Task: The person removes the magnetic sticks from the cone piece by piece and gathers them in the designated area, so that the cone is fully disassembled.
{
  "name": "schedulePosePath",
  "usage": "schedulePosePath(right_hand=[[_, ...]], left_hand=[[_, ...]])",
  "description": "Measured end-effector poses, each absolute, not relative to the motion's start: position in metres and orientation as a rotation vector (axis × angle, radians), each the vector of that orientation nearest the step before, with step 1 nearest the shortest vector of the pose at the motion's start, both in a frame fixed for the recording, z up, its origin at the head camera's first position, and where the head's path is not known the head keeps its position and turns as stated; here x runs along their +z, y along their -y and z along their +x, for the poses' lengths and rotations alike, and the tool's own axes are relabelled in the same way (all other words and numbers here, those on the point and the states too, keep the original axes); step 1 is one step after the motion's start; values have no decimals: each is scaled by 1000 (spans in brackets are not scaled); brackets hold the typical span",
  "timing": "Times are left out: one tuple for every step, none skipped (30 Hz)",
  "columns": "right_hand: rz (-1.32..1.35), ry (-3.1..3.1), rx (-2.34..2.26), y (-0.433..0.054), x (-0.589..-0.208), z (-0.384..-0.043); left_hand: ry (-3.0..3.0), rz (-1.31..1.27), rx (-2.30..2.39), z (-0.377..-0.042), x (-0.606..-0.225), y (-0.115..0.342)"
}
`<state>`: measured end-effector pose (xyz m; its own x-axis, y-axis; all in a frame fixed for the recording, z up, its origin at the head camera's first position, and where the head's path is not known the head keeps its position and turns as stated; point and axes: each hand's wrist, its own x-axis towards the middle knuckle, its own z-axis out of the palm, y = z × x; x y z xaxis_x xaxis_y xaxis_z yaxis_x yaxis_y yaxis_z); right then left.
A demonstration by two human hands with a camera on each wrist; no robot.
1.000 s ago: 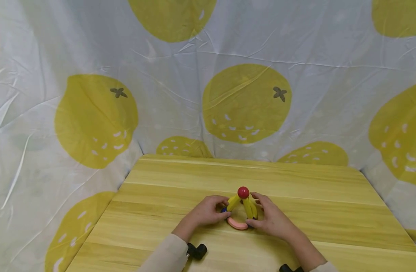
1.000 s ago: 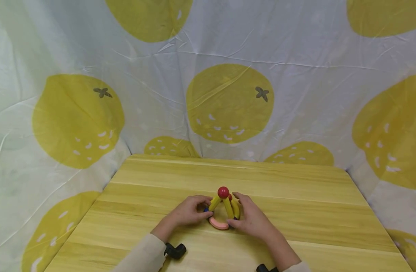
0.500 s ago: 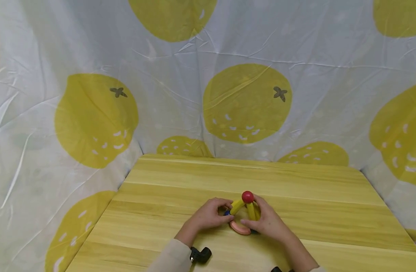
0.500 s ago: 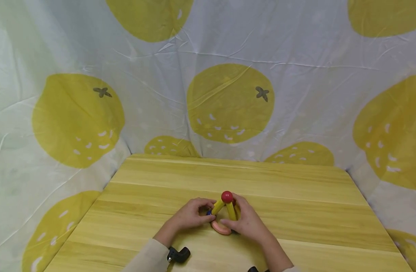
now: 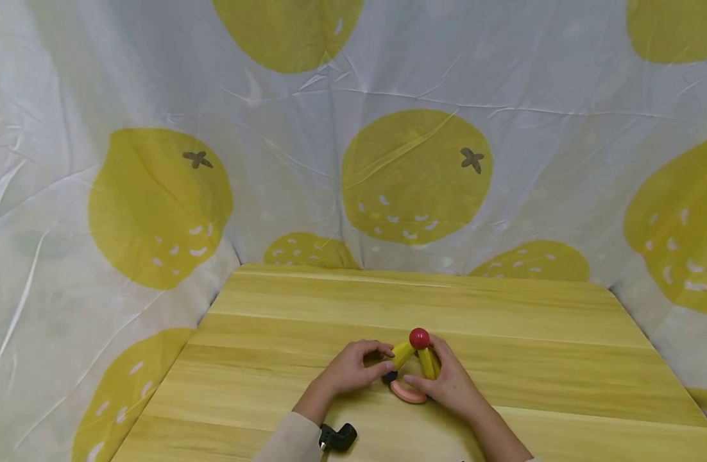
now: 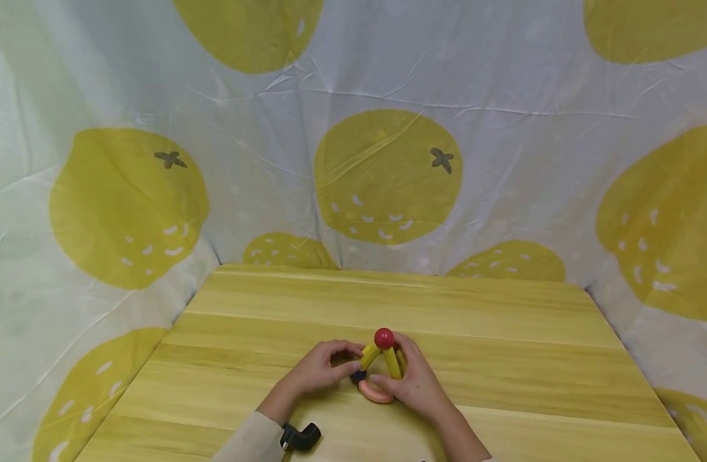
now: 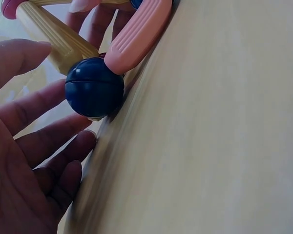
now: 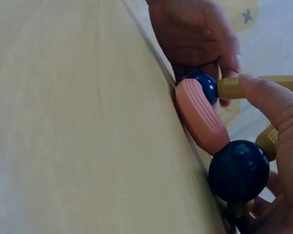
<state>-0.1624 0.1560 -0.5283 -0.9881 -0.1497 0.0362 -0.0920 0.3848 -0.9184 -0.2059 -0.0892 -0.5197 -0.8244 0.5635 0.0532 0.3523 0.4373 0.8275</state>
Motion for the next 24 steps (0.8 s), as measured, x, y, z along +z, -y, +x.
schedulePosePath(right_hand=[[-226,-2559,-1717,-155,-530,-162],[-224,-2547,-1728,-154,-532,-161],[-223,-2537,-1736,-154,-533,-161],[-221,-2533,-1741,-153,-534,-160],[-217,-2531,-1747,-152,-535,-160],[-210,-2533,-1751,-151,-536,-159],[-199,-2535,-1754,-150,-536,-159],[-188,-2531,-1760,-148,-536,-159],[-184,-2525,-1771,-147,-536,-159],[-177,-2522,-1776,-146,-536,-158],[-172,-2520,-1779,-144,-536,-158],[-169,-2516,-1782,-143,-536,-157],[-169,-2514,-1784,-142,-536,-157],[-170,-2516,-1785,-141,-535,-156],[-174,-2515,-1786,-140,-535,-156],[-177,-2518,-1787,-139,-535,-156],[-180,-2517,-1791,-139,-535,-155],[-185,-2514,-1799,-139,-534,-155],[-193,-2511,-1806,-139,-535,-155],[-203,-2504,-1814,-139,-535,-155],[-215,-2499,-1821,-139,-535,-155],[-227,-2497,-1823,-140,-536,-156],[-234,-2496,-1824,-140,-536,-156],[-245,-2494,-1826,-140,-537,-156]], left_hand=[[-2461,793,1336,-206,-520,89],[-2464,788,1342,-205,-520,90],[-2468,783,1348,-205,-520,89],[-2472,778,1362,-205,-520,89],[-2473,775,1382,-205,-519,88],[-2476,776,1407,-205,-519,86],[-2482,786,1433,-205,-518,84],[-2485,796,1466,-205,-516,82],[-2491,808,1497,-205,-515,80],[-2496,827,1532,-204,-513,78],[-2501,847,1558,-204,-511,75],[-2511,867,1576,-203,-508,73],[-2521,888,1591,-202,-506,71],[-2530,910,1606,-200,-503,69],[-2542,938,1615,-199,-500,67],[-2552,963,1623,-198,-497,65],[-2563,988,1628,-196,-493,64],[-2572,1010,1631,-195,-489,62],[-2581,1032,1634,-193,-485,60],[-2586,1047,1635,-192,-481,59],[-2587,1051,1636,-191,-477,57],[-2594,1053,1631,-190,-474,55],[-2594,1049,1627,-189,-470,54],[-2593,1039,1620,-188,-467,52]])
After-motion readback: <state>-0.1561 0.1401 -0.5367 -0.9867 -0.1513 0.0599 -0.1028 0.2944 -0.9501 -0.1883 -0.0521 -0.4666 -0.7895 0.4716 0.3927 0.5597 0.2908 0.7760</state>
